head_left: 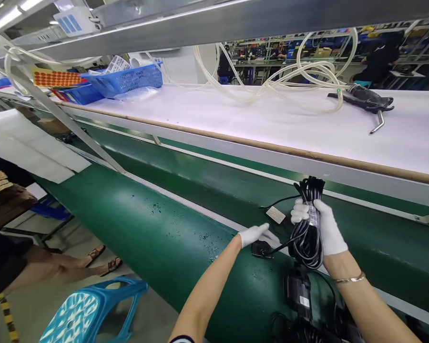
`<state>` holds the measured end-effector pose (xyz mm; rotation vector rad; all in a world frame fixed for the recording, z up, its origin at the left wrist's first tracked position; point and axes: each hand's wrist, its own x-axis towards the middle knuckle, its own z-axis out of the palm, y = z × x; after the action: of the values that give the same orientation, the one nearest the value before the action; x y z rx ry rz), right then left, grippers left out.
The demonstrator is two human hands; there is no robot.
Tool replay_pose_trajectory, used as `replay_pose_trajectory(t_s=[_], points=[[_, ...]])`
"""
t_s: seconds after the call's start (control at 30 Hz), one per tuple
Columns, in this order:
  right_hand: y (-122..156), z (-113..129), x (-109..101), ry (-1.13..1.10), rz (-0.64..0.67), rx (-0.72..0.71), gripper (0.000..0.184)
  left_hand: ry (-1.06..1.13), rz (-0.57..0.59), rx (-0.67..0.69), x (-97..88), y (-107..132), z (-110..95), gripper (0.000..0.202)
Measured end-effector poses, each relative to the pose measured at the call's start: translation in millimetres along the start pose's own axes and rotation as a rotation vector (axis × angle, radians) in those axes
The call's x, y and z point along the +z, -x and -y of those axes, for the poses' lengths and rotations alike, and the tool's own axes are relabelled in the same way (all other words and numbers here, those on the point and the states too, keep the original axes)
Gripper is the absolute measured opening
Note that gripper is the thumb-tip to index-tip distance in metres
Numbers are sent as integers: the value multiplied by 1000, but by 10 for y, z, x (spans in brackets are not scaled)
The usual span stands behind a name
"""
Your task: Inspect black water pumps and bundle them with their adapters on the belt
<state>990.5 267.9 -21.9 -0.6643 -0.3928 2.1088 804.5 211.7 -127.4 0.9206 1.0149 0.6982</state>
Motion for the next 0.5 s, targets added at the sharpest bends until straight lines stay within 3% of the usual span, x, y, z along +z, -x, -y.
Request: replay_pose_trajectory(t_s=[0.1, 0.2, 0.33, 0.43, 0.5], points=[[-145, 165, -39, -83, -21, -47, 40, -2, 160, -146, -8, 24, 130, 63], [-218, 346, -154, -158, -65, -166, 36, 63, 315, -192, -173, 281, 177, 78], [-223, 447, -306, -242, -126, -255, 26, 131, 435, -65, -413, 713, 219, 97], [-228, 399, -350, -337, -172, -299, 23, 176, 440, 88, -488, 999, 226, 101], [-250, 325, -338, -373, -193, -294, 24, 255, 391, 165, -497, 1165, 199, 93]])
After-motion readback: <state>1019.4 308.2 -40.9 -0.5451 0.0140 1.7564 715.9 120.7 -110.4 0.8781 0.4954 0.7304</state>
